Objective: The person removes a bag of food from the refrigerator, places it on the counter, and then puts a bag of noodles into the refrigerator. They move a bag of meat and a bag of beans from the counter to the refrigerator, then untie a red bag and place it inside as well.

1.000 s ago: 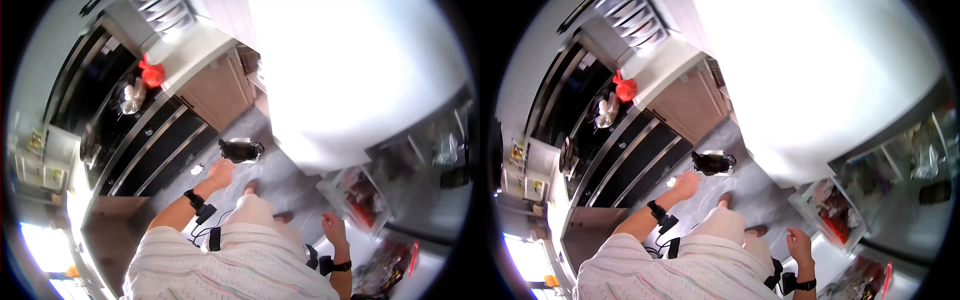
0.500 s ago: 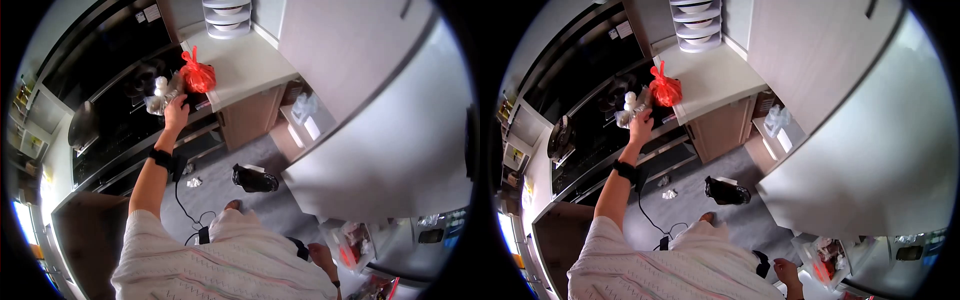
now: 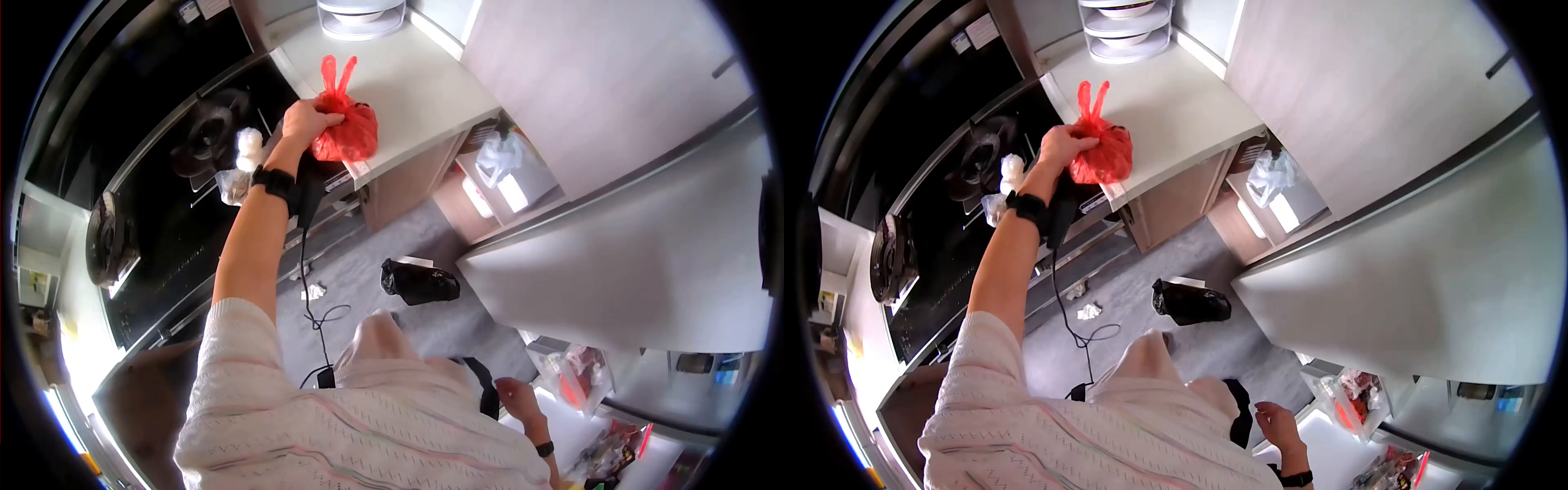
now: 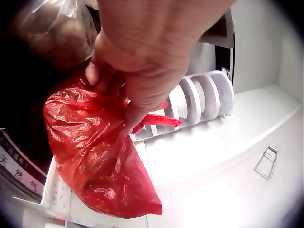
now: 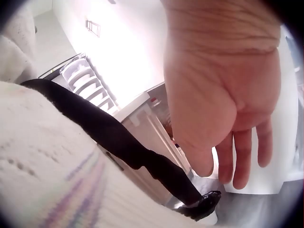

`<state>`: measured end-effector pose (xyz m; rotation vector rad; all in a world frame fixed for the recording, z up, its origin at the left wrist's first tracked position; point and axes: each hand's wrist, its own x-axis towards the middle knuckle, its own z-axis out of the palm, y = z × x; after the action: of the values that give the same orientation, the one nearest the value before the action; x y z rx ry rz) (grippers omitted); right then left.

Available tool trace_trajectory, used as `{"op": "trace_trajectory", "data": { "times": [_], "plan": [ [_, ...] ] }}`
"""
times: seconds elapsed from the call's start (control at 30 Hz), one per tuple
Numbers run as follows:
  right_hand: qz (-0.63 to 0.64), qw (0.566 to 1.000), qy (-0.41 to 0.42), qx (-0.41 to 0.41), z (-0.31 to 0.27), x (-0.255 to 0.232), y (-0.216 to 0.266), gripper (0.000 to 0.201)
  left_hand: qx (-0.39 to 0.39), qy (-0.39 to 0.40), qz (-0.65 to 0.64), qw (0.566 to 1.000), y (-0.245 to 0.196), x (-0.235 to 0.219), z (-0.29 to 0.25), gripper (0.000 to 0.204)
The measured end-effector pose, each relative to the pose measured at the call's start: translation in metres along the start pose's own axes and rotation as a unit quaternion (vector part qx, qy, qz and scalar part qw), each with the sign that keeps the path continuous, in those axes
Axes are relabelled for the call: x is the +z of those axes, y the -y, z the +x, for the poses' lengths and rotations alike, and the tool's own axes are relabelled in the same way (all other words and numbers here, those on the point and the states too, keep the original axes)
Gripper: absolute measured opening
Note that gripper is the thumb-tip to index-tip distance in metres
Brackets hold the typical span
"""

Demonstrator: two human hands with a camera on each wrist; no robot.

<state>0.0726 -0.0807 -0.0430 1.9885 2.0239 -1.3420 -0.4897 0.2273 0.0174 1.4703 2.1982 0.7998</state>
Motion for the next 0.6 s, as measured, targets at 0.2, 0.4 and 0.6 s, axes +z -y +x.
{"op": "trace_trajectory", "data": {
  "times": [0.2,0.4,0.6],
  "plan": [
    [-0.017,0.999,-0.037,-0.027,0.012,-0.011,0.019,0.019,0.079,-0.023,0.011,0.997,-0.009,0.014,-0.016,0.051],
    [-0.005,0.998,-0.041,-0.046,0.026,-0.026,0.041,0.02,0.056,-0.002,-0.066,0.996,-0.012,0.017,-0.031,0.042],
    [0.021,0.991,-0.061,-0.119,0.062,-0.054,0.101,0.019,-0.013,0.057,-0.312,0.948,-0.026,0.008,-0.063,0.031]
  ]
}}
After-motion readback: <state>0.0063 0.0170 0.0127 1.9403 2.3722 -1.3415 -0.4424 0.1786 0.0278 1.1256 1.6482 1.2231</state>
